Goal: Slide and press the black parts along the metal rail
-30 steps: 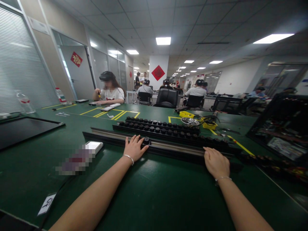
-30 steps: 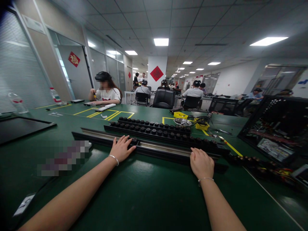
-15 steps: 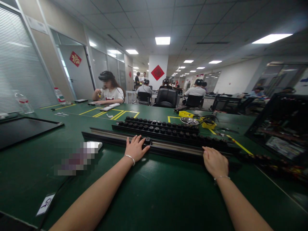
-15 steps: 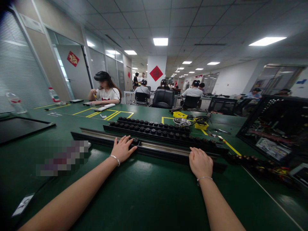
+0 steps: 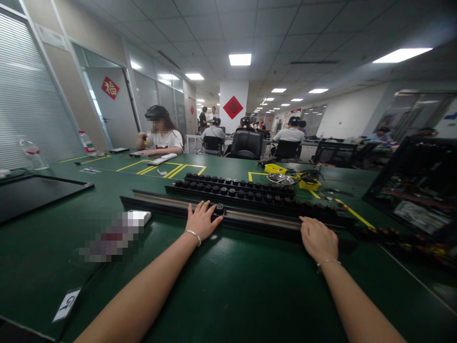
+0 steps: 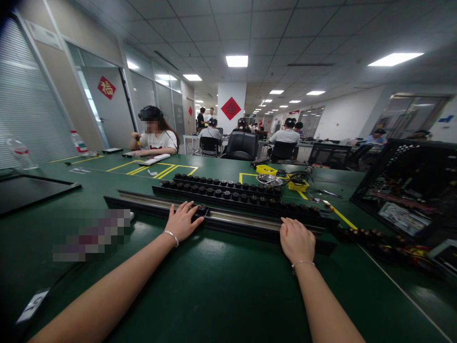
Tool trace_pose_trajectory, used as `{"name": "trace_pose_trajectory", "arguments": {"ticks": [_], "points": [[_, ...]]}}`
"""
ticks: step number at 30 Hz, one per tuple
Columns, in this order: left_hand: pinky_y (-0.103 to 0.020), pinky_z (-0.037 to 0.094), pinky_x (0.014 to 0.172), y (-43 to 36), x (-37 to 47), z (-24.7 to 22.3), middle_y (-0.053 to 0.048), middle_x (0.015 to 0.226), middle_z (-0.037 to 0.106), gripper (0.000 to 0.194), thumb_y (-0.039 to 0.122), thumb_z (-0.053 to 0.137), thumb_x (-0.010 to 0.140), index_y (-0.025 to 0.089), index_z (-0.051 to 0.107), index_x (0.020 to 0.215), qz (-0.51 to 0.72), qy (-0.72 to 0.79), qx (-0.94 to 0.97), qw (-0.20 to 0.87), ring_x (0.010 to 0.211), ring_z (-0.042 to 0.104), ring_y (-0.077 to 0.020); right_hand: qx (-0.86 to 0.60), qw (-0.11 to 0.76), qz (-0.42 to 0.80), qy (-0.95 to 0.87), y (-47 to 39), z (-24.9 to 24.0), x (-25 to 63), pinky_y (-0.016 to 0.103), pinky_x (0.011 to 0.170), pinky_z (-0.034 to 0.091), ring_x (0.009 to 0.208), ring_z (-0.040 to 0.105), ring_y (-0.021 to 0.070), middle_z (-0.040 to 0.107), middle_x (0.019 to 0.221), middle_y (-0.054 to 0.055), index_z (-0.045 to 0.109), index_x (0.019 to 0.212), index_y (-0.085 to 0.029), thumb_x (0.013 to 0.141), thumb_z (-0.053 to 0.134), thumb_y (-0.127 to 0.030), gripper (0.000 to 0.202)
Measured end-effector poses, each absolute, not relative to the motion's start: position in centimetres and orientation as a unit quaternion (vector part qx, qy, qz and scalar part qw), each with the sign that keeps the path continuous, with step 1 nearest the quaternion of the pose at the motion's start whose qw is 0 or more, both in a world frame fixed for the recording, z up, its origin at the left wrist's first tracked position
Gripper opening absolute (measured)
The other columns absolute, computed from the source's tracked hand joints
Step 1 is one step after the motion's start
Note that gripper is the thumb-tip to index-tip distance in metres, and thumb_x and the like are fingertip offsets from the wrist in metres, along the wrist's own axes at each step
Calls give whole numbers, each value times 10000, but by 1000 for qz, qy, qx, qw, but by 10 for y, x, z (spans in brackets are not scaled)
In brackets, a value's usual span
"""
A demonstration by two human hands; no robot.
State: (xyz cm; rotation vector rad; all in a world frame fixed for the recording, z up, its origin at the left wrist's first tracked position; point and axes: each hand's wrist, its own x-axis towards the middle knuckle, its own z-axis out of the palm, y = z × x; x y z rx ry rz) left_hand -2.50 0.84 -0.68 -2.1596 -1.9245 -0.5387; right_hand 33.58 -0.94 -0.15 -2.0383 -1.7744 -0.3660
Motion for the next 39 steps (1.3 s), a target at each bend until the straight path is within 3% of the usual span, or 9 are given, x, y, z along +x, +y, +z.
{"name": "trace_pose_trajectory", "arguments": {"ticks": [22, 39], "points": [[-590, 127, 1094, 7, -19, -5, -62, 1436, 409, 630, 635, 247, 854, 267, 469, 1315, -170, -648, -735, 102, 1347, 292, -279, -732, 213, -141, -632, -10, -2, 335, 405, 949, 382, 1182, 486, 206, 596, 1241, 42, 608, 1176, -218, 897, 222, -308, 484], [-502, 184, 1109, 7, -3, -9, -84, 1406, 449, 607, 608, 272, 863, 247, 475, 1307, -187, -620, -751, 127, 1319, 354, -257, -729, 209, -144, -636, -8, -4, 337, 396, 948, 377, 1176, 489, 207, 595, 1244, 38, 608, 1178, -218, 897, 228, -310, 481]]}}
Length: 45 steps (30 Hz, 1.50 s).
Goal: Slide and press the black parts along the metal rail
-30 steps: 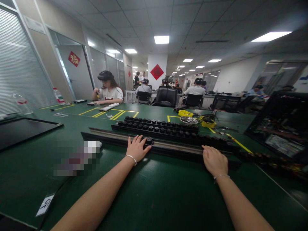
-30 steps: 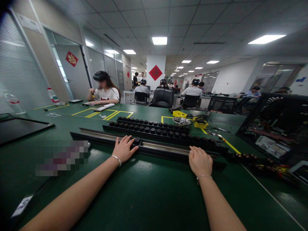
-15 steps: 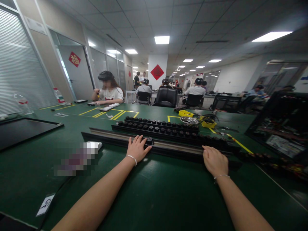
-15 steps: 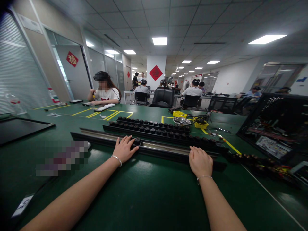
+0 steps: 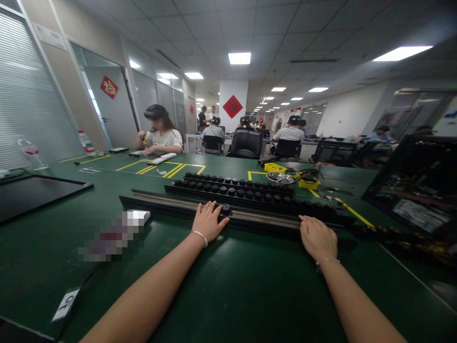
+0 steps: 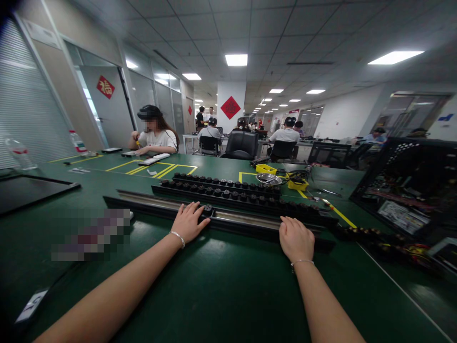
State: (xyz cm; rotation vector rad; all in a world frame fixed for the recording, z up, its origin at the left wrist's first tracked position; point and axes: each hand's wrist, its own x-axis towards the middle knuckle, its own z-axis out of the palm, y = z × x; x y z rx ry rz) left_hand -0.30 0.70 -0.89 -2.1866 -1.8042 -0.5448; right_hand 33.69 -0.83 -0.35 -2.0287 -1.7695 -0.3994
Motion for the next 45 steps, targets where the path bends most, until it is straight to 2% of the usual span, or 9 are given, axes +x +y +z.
{"name": "trace_pose_trajectory", "arguments": {"ticks": [45], "points": [[-478, 167, 1118, 5, 28, -9, -98, 1419, 427, 639, 622, 248, 859, 235, 464, 1319, -186, -606, -765, 113, 1330, 332, -253, -731, 211, -124, -637, -9, -2, 337, 424, 948, 371, 1188, 472, 220, 585, 1252, 52, 604, 1186, -219, 897, 223, -326, 490]]}}
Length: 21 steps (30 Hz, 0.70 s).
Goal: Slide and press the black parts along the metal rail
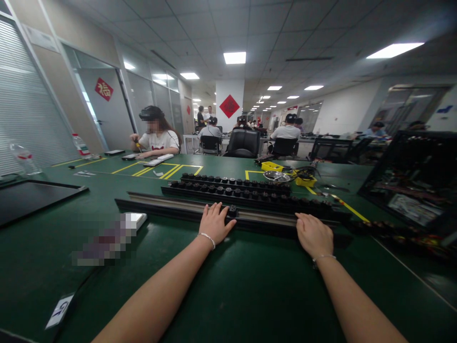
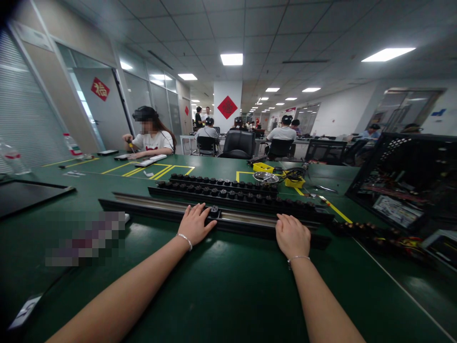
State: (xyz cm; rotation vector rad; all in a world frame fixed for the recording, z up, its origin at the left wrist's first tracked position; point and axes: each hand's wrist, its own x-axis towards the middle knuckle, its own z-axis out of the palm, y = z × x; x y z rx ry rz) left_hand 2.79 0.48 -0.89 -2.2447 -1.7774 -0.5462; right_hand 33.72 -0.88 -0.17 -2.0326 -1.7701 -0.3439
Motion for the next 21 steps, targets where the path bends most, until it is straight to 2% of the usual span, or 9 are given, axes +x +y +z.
{"name": "trace_pose_trajectory", "arguments": {"ticks": [21], "points": [[-482, 164, 1119, 3, 45, -9, -84, 1422, 426, 632, 625, 279, 852, 245, 456, 1325, -187, -600, -771, 107, 1335, 321, -262, -727, 223, -133, -636, -8, -3, 337, 390, 943, 368, 1173, 486, 209, 600, 1234, 50, 619, 1158, -219, 890, 253, -300, 461]]}}
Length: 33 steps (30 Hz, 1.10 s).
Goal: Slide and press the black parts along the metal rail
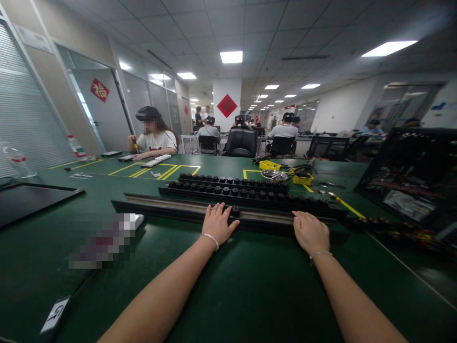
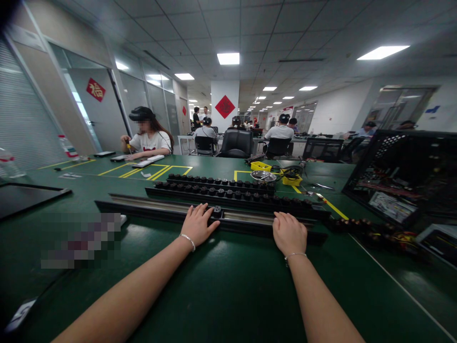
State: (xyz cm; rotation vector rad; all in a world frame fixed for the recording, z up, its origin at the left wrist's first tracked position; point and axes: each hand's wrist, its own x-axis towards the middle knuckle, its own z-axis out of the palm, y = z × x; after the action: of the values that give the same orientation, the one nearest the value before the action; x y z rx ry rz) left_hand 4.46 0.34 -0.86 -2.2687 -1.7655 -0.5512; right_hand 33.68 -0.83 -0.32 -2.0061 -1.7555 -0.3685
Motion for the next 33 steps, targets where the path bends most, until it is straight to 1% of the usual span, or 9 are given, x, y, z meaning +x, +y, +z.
{"name": "trace_pose_trajectory", "arguments": {"ticks": [7, 13, 17, 24, 33], "points": [[-489, 169, 1117, 4, 46, -9, -98, 1417, 430, 650, 631, 245, 855, 232, 463, 1321, -193, -595, -773, 107, 1331, 329, -264, -732, 216, -132, -632, -9, -2, 336, 383, 944, 362, 1185, 478, 196, 594, 1245, 35, 605, 1173, -230, 898, 231, -307, 471], [-487, 162, 1121, 4, 46, -8, -92, 1421, 426, 652, 635, 246, 852, 239, 453, 1328, -186, -600, -771, 104, 1337, 318, -264, -732, 210, -119, -637, -9, -1, 336, 400, 945, 359, 1189, 474, 208, 585, 1256, 45, 595, 1190, -216, 904, 209, -321, 492], [-488, 158, 1120, 3, 52, -8, -100, 1425, 418, 663, 641, 236, 850, 234, 456, 1326, -187, -600, -772, 98, 1339, 317, -263, -732, 216, -119, -635, -9, -1, 336, 391, 946, 355, 1195, 468, 206, 584, 1258, 43, 599, 1185, -219, 901, 217, -317, 486], [-479, 149, 1123, 2, 64, -8, -87, 1434, 408, 656, 644, 233, 852, 250, 446, 1332, -188, -597, -774, 94, 1350, 297, -249, -731, 227, -126, -631, -9, -3, 336, 389, 956, 352, 1193, 468, 202, 593, 1244, 37, 606, 1175, -222, 893, 247, -302, 463], [-483, 158, 1120, 2, 66, -9, -94, 1431, 411, 660, 645, 225, 851, 252, 451, 1330, -191, -597, -773, 94, 1343, 309, -251, -732, 225, -118, -633, -9, -2, 337, 397, 961, 346, 1198, 462, 204, 586, 1254, 39, 603, 1181, -226, 894, 244, -307, 467]]}}
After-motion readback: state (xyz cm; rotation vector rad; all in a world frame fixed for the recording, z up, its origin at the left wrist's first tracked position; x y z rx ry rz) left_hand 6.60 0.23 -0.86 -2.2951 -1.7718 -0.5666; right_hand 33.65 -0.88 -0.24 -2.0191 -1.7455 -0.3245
